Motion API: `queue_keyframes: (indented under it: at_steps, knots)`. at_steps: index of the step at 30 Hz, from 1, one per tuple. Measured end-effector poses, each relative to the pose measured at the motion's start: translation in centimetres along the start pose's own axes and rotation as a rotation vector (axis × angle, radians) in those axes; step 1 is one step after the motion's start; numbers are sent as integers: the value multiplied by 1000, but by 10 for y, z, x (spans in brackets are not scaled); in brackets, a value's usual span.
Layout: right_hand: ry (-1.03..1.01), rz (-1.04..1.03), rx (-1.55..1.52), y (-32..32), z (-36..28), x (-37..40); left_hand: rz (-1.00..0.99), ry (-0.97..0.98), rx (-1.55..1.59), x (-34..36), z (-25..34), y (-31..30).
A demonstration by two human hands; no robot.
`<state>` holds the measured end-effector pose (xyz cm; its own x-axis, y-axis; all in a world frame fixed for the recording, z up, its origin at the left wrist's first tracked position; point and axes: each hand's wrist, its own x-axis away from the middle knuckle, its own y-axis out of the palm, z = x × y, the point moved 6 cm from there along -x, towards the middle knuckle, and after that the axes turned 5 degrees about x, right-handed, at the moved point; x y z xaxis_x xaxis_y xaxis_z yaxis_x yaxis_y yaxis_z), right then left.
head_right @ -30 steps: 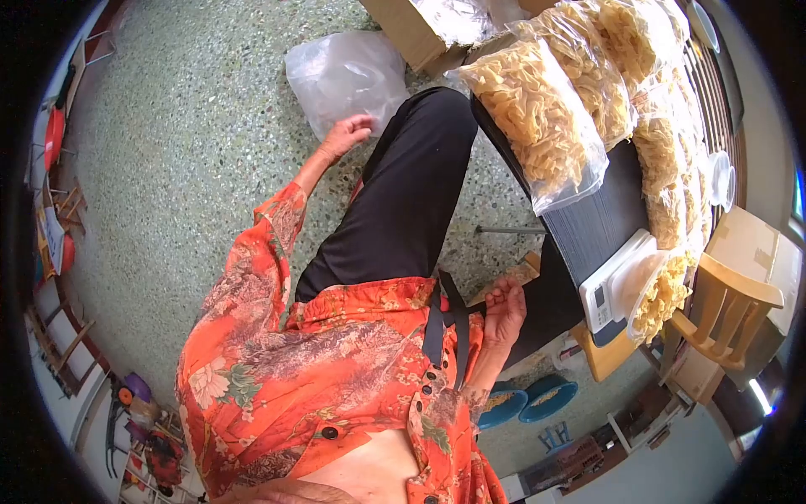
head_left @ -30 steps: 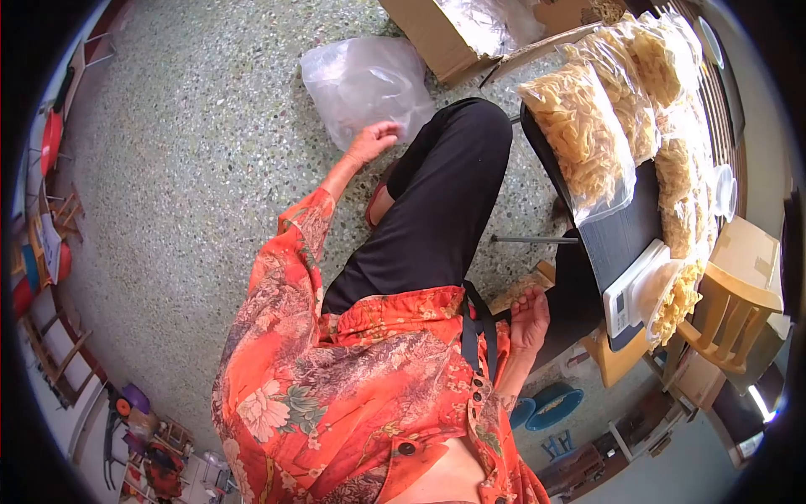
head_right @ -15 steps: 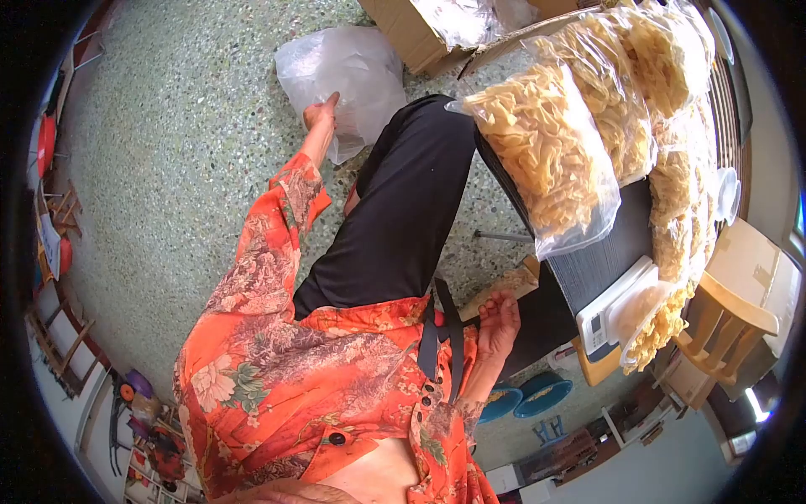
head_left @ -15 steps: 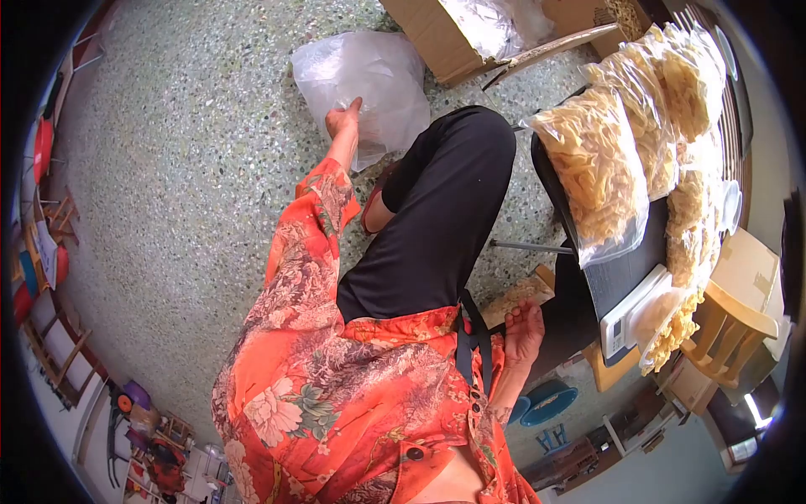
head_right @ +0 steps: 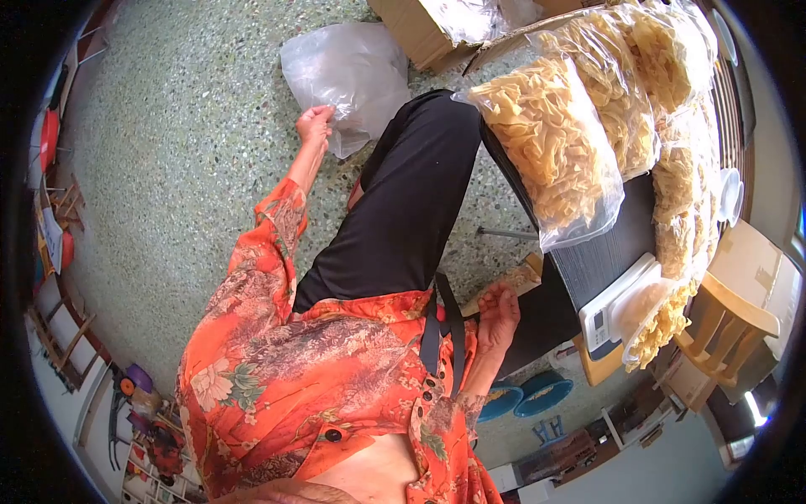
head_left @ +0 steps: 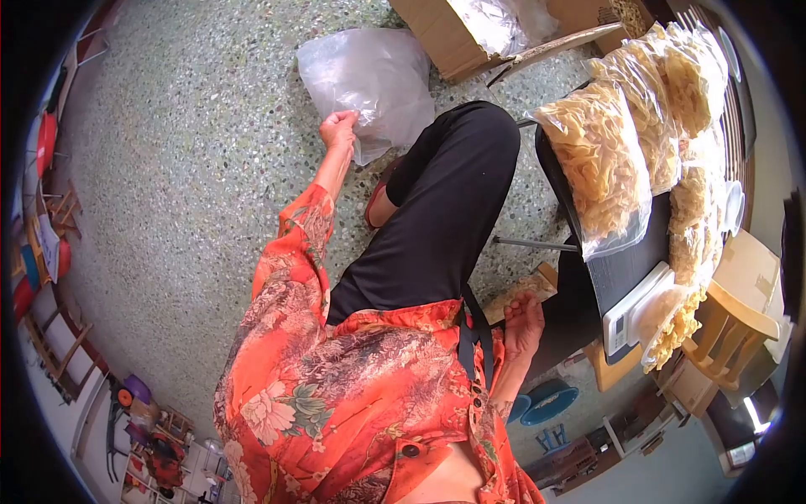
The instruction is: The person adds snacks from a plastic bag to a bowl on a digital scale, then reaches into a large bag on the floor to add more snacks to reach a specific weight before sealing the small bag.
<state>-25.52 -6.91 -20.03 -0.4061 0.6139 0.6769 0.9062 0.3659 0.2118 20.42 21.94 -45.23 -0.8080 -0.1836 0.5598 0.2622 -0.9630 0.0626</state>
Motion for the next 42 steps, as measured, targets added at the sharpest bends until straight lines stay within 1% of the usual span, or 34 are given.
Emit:
queue_keyframes:
  at_steps: [1, 3, 4, 6, 7, 9, 10, 12, 13, 14, 16, 17, 19, 20, 22, 25, 26, 28, 29, 31, 34, 35, 36, 38, 39, 40, 41, 42]
  knots:
    - [-2, -4, 0, 1, -1, 0, 0, 3, 2, 1, 1, -1]
    - [-5, -11, -2, 3, -1, -1, -73, -150, 107, 0, -5, 4]
    - [-12, -22, -5, 4, -1, -1, -75, -147, 108, -4, -3, 5]
    - [-22, -29, -9, 3, 0, -1, -103, -226, 262, -11, -5, 11]
    - [-29, -34, -16, 4, -1, -1, -108, -228, 262, -9, 3, 17]
    - [-36, -31, -24, 1, 0, 0, -193, -201, 569, -1, 32, 35]
    - [-35, -33, -27, 2, 0, -1, -195, -204, 566, -2, 30, 34]
    - [-29, -39, -27, 4, 0, 0, -271, -327, -108, -2, 19, 26]
    - [-25, -37, -15, 4, 1, -2, -228, -223, -494, -27, 7, 15]
    - [-24, -32, -3, 4, 0, -3, -230, -222, -492, -30, 6, 14]
    - [-28, -33, -5, 4, 0, -4, -138, -166, 4, -31, 13, 13]
    - [-26, -37, -5, 4, 1, -3, -137, -167, 0, -26, 14, 12]
    - [-11, -48, 1, 4, 1, -4, -240, -300, 241, -14, 16, 16]
    - [-2, -58, 8, 4, 2, -5, -237, -297, 240, -9, 22, 13]
    - [-5, -49, 2, 6, 3, -5, -411, -368, 550, 7, 30, 22]
    - [-13, -38, -3, 3, 3, -6, -409, -376, 631, 29, 52, 27]
    - [-14, -40, -2, 4, 3, -6, -411, -374, 630, 20, 42, 18]
    - [-20, -44, -6, 5, 2, -7, -773, -420, 687, 23, 39, 17]
    - [-23, -46, -8, 6, 1, -6, -776, -421, 683, 25, 34, 14]
    - [-32, -68, -14, 11, -2, -6, -550, -262, 598, 38, 36, -3]
    - [-51, -116, -17, 20, -6, -6, -550, -208, 522, 92, 76, -5]
    - [-59, -142, -11, 25, -8, -6, -690, -199, 541, 97, 82, -9]
    - [-58, -143, -17, 28, -9, -5, -691, -196, 535, 106, 87, -13]
    - [-79, -206, 20, 42, -14, -6, -689, -233, 627, 135, 112, -13]
    - [-85, -206, 12, 49, -17, -6, -761, -219, 673, 135, 116, -17]
    - [-90, -251, 22, 61, -21, -3, -771, -217, 667, 150, 131, -10]
    - [-96, -298, 31, 73, -25, 1, -777, -228, 736, 178, 158, 0]
    - [-103, -298, 20, 84, -30, 4, -784, -238, 804, 198, 174, 4]
